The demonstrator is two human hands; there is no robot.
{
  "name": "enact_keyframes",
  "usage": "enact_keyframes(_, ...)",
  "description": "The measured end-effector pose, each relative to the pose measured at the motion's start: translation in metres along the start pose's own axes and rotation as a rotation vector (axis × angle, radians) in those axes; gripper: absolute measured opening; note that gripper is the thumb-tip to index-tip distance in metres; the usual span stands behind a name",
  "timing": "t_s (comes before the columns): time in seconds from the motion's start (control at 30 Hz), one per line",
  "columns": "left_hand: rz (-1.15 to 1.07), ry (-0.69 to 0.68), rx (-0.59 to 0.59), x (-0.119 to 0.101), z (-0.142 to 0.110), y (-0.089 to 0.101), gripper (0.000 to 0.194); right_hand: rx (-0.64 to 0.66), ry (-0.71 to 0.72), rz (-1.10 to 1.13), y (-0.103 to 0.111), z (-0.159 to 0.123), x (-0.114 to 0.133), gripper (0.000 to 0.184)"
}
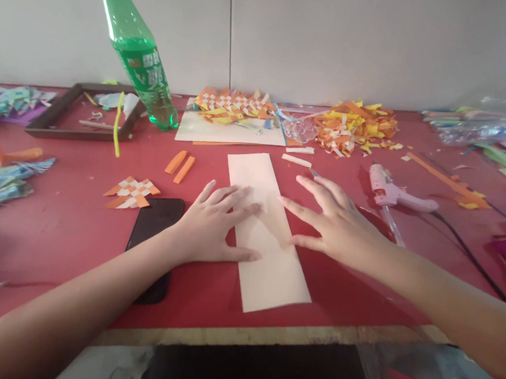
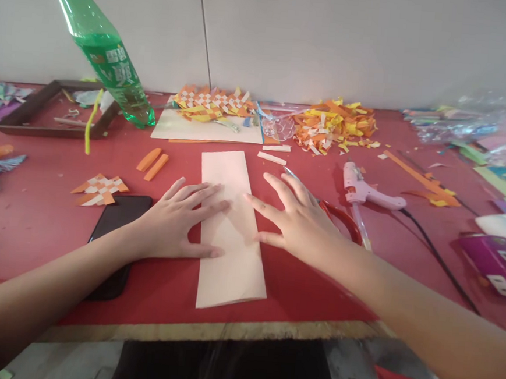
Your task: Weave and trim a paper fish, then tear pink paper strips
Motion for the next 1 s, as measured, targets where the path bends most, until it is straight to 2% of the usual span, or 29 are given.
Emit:
enact_keyframes(0.23, -0.012, -0.005, -0.007, 0.000, -0.001, 0.001, 0.091, 0.000, 0.015, 0.081, 0.006, -0.038, 0.013, 0.072)
enact_keyframes(0.37, 0.001, -0.005, 0.011, 0.000, 0.000, 0.001, 0.091, 0.004, 0.030, 0.109, 0.014, -0.046, 0.022, 0.076)
enact_keyframes(0.47, 0.002, -0.007, 0.020, -0.001, 0.002, 0.002, 0.094, 0.027, 0.040, 0.148, 0.020, -0.037, 0.028, 0.079)
enact_keyframes(0.57, -0.010, -0.034, 0.044, 0.000, 0.003, 0.008, 0.096, 0.023, 0.056, 0.198, 0.021, -0.016, 0.028, 0.062)
enact_keyframes(0.67, -0.034, -0.061, 0.025, 0.005, -0.002, 0.018, 0.088, -0.027, 0.017, 0.206, 0.016, 0.007, 0.025, 0.046)
enact_keyframes(0.77, -0.015, -0.013, -0.056, 0.019, -0.014, 0.026, 0.077, 0.002, 0.015, 0.240, 0.011, 0.020, 0.025, 0.043)
enact_keyframes(0.9, 0.122, 0.128, -0.111, 0.042, -0.031, 0.021, 0.074, 0.075, -0.001, 0.301, 0.012, 0.023, 0.028, 0.038)
enact_keyframes(1.0, 0.162, 0.128, -0.105, 0.044, -0.036, 0.011, 0.078, 0.109, 0.009, 0.317, 0.014, 0.023, 0.029, 0.036)
Point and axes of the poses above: each hand's wrist, its own z-axis towards the middle knuckle, its own y-axis out of the back of the hand, x = y × z, the point moved 1 cm from there along z, towards the middle knuckle, and after that the axes turned 1 degree about -x, right-handed, at the moved point
